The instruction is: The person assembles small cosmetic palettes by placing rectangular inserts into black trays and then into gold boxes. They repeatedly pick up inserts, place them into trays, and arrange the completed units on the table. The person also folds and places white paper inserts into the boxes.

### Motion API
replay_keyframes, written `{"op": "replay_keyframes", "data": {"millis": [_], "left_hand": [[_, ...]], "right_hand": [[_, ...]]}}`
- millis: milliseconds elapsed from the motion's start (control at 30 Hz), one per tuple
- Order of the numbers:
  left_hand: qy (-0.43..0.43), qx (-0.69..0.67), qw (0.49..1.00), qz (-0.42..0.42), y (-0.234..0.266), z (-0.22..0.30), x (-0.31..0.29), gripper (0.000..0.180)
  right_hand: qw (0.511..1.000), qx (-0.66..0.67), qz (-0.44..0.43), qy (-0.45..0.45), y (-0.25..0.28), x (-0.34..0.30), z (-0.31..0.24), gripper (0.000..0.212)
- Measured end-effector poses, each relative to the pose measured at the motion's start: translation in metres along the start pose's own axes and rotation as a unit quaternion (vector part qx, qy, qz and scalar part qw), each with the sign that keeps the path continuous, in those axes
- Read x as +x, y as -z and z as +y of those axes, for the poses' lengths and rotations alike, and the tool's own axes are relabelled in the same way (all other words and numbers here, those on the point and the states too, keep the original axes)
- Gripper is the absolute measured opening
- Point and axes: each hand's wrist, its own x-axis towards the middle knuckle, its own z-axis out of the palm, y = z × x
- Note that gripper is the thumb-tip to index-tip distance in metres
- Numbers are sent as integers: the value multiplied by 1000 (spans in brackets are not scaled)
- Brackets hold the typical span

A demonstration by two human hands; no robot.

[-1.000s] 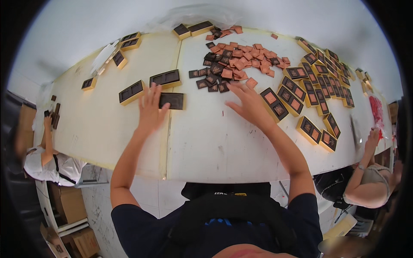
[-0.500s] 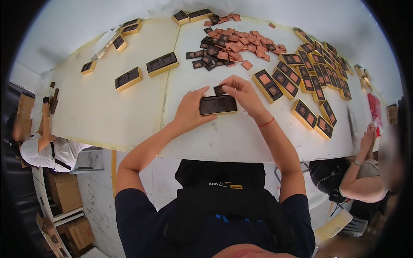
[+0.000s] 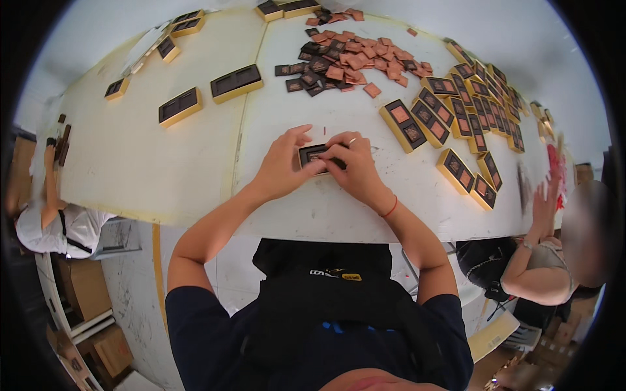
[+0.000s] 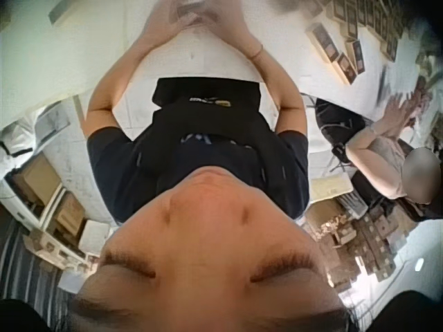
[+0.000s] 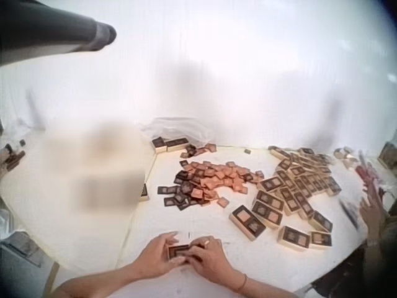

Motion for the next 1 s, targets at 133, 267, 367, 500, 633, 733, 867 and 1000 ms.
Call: {"op": "replay_keyframes", "data": {"millis": [133, 267, 367, 500, 633, 733, 867, 1000], "left_hand": [[5, 72, 997, -19, 1, -10, 8, 45], [-10, 24, 999, -29, -3, -11, 17, 28], [-16, 19, 999, -46, 0, -12, 19, 25], [-33, 55, 995, -72, 7, -15, 20, 26], [-8, 54, 996, -73, 9, -7, 17, 26], [0, 50, 996, -80, 8, -6, 17, 25], [3, 44, 996, -84, 9, -7, 16, 24], [3, 39, 995, -93, 12, -13, 18, 22]], "right_hand": [[999, -25, -47, 9, 17, 25, 28, 10], [968, -242, -32, -62, 49, 79, 114, 14], [948, -283, -73, -126, 50, 101, 154, 19], [963, -74, -136, -223, 51, 102, 183, 25], [970, -176, -143, -90, 51, 91, 162, 31], [949, -134, -205, -196, 58, 100, 162, 29], [961, -25, -167, -220, 67, 109, 134, 28], [928, 269, -109, -235, 55, 72, 45, 25]]}}
